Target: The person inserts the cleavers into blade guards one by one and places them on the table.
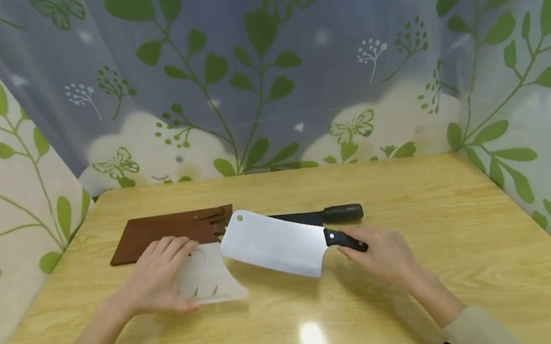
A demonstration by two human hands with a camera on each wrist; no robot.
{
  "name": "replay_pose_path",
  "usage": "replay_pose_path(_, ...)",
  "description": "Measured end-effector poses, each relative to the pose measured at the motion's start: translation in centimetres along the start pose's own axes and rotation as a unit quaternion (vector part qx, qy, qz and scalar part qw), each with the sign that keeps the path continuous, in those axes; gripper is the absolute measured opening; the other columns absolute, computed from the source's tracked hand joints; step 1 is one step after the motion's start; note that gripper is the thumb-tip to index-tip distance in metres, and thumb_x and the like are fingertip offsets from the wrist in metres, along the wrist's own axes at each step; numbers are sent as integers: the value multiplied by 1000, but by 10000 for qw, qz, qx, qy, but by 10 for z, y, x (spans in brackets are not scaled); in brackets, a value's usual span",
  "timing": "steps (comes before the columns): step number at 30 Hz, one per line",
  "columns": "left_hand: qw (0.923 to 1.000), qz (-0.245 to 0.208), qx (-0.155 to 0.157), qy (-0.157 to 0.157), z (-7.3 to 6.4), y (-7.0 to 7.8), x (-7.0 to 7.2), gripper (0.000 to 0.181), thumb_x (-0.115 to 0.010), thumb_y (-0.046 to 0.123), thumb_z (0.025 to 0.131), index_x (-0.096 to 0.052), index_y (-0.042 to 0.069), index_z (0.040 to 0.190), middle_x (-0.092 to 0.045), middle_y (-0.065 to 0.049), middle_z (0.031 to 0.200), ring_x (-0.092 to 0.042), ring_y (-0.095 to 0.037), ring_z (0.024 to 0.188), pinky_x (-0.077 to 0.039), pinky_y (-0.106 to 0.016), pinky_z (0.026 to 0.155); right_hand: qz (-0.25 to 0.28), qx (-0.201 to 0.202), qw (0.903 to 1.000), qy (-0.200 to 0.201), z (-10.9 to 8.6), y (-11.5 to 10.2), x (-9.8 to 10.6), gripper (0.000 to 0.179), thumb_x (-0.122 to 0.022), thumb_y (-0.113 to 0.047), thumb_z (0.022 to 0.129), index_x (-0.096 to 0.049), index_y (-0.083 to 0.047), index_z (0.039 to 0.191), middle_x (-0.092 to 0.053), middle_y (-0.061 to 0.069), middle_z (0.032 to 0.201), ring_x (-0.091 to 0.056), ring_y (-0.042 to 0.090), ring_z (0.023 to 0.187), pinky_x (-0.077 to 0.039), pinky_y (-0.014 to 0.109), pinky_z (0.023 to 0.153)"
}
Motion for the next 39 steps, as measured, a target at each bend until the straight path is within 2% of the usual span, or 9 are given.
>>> replay_pose_path(12,9998,191,-71,6,3,4,-2,108,-69,74,45,-52,3,123,-53,-11,116,-49,-28,104,-42,-44,83,143,324,9992,189,-4,5,2,34,-78,-11,70,-72,-7,103,-72,7,90,-68,20,73,-50,29,55)
replay_pose_path(17,9997,245,-81,54,3,5,-1,108,-69,74,43,-52,3,122,-54,-11,115,-49,-29,103,-42,-44,82,149,362,9992,118,-5,5,3,32,-78,-12,71,-72,-7,102,-72,6,91,-68,20,76,-51,31,57)
replay_pose_path(25,9995,208,-151,185,2,5,0,106,-70,73,43,-53,3,121,-54,-12,114,-49,-29,101,-42,-44,80,232,474,9985,134,-6,5,3,30,-78,-12,70,-73,-7,99,-72,5,88,-66,16,72,-48,26,55)
replay_pose_path(32,9996,174,-153,163,2,5,-1,106,-69,74,45,-54,3,122,-54,-12,115,-48,-29,101,-41,-44,80,155,516,9984,145,-4,2,5,32,-78,-11,71,-72,-4,102,-71,10,88,-67,21,69,-47,25,51)
replay_pose_path(39,9997,152,-149,153,2,2,-3,105,-69,74,46,-54,2,121,-54,-11,114,-49,-29,101,-41,-44,78,118,730,9971,156,-3,1,6,29,-77,-14,72,-73,-6,100,-71,7,85,-66,18,67,-46,24,51)
Point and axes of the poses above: each hand's wrist, its own z-axis towards the middle knuckle, its own x-axis out of the back of the hand, y = z × x, the point moved 6 cm from there along z, towards the middle knuckle
